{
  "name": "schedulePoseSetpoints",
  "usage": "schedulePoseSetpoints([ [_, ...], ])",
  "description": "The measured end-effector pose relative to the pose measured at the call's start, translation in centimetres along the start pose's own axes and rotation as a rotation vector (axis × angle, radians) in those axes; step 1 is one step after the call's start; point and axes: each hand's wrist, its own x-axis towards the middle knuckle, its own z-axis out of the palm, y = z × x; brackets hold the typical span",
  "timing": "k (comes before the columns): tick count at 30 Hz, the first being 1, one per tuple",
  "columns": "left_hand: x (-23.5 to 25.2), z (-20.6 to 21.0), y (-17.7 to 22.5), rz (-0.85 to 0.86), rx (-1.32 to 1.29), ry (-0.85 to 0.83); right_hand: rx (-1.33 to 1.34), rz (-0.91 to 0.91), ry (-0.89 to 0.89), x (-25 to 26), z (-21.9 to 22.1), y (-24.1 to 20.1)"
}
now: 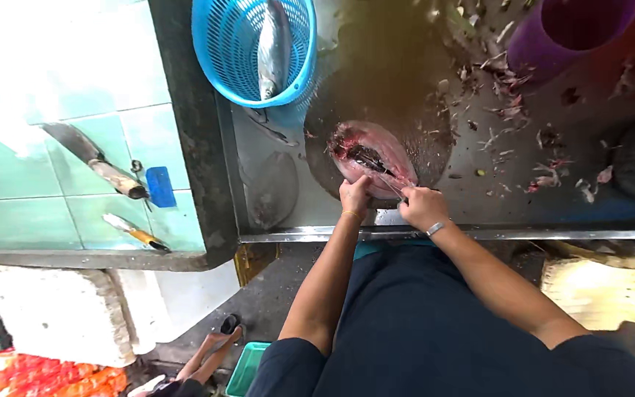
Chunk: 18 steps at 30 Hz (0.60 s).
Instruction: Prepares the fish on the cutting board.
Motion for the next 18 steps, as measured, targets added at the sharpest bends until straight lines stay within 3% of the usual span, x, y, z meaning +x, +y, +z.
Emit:
schedulePoseSetpoints([
  [3, 0.2, 0.3, 0.0, -0.024, -0.054, 0.032, 0.0, -0.016, 0.107, -1.8, -1.2, 1.3],
  [8, 0.1, 0.8, -0.5, -0.013, -0.064, 0.069, -0.004, 0.024, -0.005, 0.0, -0.4, -0.3],
  [11, 0.2, 1.0, 0.1, -0.018, -0.083, 0.086, 0.017, -0.01, 0.127, -1.2, -1.2, 0.8],
  [15, 0.1, 1.3, -0.4, -0.01, -0.084, 0.092, -0.005, 0.041, 0.021, 0.0, -0.7, -0.1],
  [18, -0.1, 1.4, 0.0, -0.005, -0.082, 0.111, 0.0, 0.014, 0.102, -1.4, -1.5, 0.7],
])
